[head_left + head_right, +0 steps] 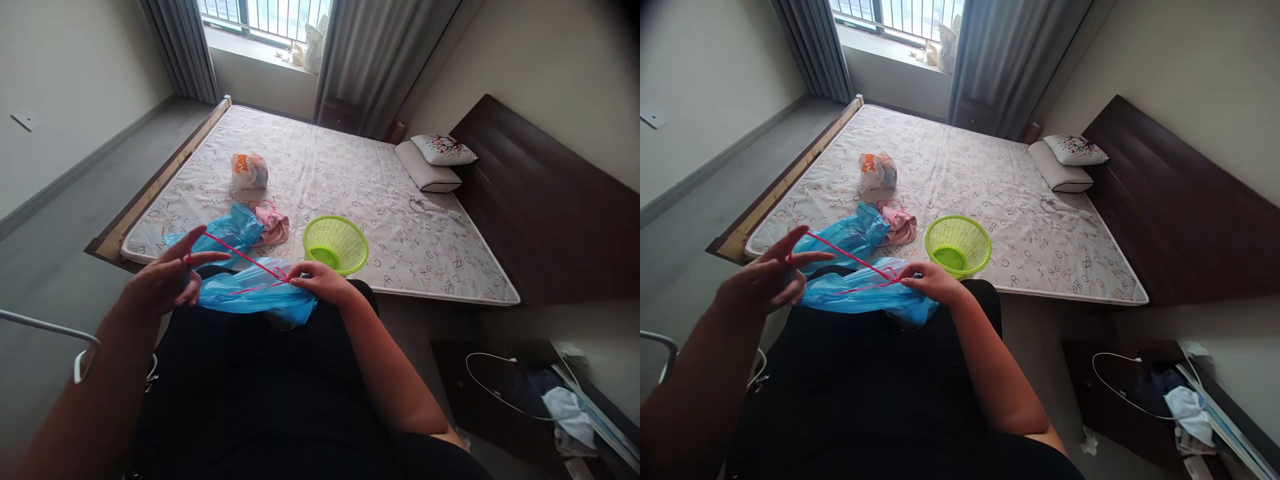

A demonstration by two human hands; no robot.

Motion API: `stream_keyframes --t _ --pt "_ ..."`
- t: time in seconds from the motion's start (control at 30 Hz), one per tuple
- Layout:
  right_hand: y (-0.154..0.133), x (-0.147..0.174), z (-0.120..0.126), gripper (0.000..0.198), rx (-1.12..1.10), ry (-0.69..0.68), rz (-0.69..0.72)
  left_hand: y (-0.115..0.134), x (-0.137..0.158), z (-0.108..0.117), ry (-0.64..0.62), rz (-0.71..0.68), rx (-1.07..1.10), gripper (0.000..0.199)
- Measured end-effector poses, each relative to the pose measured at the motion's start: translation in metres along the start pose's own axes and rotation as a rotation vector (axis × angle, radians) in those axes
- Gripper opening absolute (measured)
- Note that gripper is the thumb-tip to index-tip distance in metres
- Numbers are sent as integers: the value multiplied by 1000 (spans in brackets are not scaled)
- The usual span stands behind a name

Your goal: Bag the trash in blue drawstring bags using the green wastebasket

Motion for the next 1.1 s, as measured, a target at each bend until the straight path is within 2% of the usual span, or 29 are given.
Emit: stream_keyframes --t 0.1,0.13,0.2,0.23,0.3,0.33,0.37,0.4,0.47,0.57,0.7,0.87,0.97,1.1 --pt "-1 2 2 12 155 -3 -2 -10 -11 -6 4 106 -202 87" --pt "-1 2 1 10 188 -3 -7 -14 -15 -9 38 121 -289 86" --pt "1 2 -4 8 214 19 -19 -22 -19 -17 181 78 -494 71" --pt "2 2 -7 7 193 48 -32 -26 -19 -24 298 -1 -605 60" --pt "4 0 -13 12 62 125 -69 -32 -13 -44 573 -271 -799 43" --pt "5 0 -17 18 -28 157 -84 -34 -8 -56 677 -436 -866 39" --pt "5 -1 -21 23 -118 176 -89 -37 -3 -70 717 -572 -898 38" --pt "4 -2 -25 28 -198 182 -84 -38 1 -84 698 -676 -908 37" --pt "1 -3 -33 36 -313 169 -48 -40 7 -107 576 -786 -918 27" --pt "-6 -3 -43 45 -403 140 5 -39 5 -128 450 -788 -941 10" --pt "-9 -1 -49 47 -392 129 59 -38 -8 -129 371 -684 -819 14" --pt "-6 -1 -50 45 -357 233 132 -38 -13 -123 142 -445 -584 27" --pt "-5 -1 -53 46 -370 289 157 -40 -12 -123 26 -367 -467 34" --pt "-6 2 -57 34 -271 328 167 -44 -13 -125 85 -427 -552 28"
Point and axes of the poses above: each hand's wrist, its own x-axis away from the middle knuckle, its own z-axis out of the back of the hand, y = z × x, the point moved 1 cm from there along -x, towards the middle knuckle, and after that the axes turned 1 degree about y, right-handed, at the moved point
